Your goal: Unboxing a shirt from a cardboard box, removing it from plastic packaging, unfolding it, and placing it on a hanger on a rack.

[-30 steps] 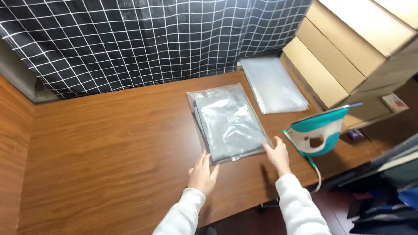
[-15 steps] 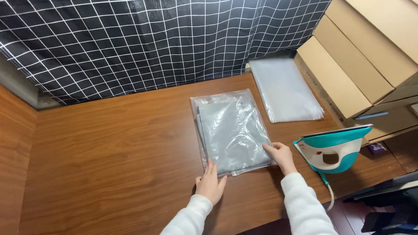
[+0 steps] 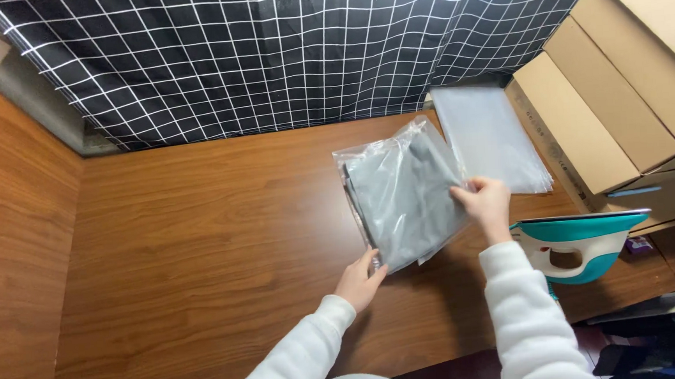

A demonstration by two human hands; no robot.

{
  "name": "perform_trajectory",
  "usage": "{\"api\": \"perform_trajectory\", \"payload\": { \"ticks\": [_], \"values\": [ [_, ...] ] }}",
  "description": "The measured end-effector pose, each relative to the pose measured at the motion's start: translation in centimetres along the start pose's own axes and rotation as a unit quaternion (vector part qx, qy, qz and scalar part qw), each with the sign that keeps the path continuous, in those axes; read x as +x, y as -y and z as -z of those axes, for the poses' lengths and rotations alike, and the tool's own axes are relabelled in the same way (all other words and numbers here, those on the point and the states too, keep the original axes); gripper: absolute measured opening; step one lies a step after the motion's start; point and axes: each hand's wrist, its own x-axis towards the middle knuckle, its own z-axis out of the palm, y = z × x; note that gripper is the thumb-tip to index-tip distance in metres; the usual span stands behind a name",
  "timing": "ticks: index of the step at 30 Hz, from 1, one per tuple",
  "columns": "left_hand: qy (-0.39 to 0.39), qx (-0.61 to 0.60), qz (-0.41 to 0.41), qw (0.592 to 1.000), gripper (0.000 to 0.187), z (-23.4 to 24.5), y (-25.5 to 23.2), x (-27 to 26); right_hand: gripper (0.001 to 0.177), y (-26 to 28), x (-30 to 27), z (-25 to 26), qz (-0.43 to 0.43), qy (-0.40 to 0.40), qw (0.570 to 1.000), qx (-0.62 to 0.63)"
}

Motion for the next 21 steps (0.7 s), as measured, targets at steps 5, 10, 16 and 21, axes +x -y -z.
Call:
{"api": "perform_trajectory", "payload": {
  "ticks": [5,10,16,21],
  "values": [
    [-0.035,-0.043,-0.018,0.998,0.047,2.5,0.4,-0.6,0.012,10.9,1.3,5.2,0.186,-0.100,0.977,-0.038],
    [-0.129,-0.135,-0.017,0.982,0.030,6.0,1.9,-2.4,0.007,19.0,-3.5,5.0,0.326,-0.160,0.924,-0.121],
    [-0.254,-0.205,0.097,0.940,0.030,8.6,6.8,-4.2,0.011,17.4,-14.1,-7.7,0.420,-0.049,0.886,-0.191],
    [-0.308,-0.194,0.157,0.918,0.034,9.4,8.4,-6.0,0.018,13.9,-19.9,-14.2,0.381,0.184,0.889,-0.172]
  ]
}}
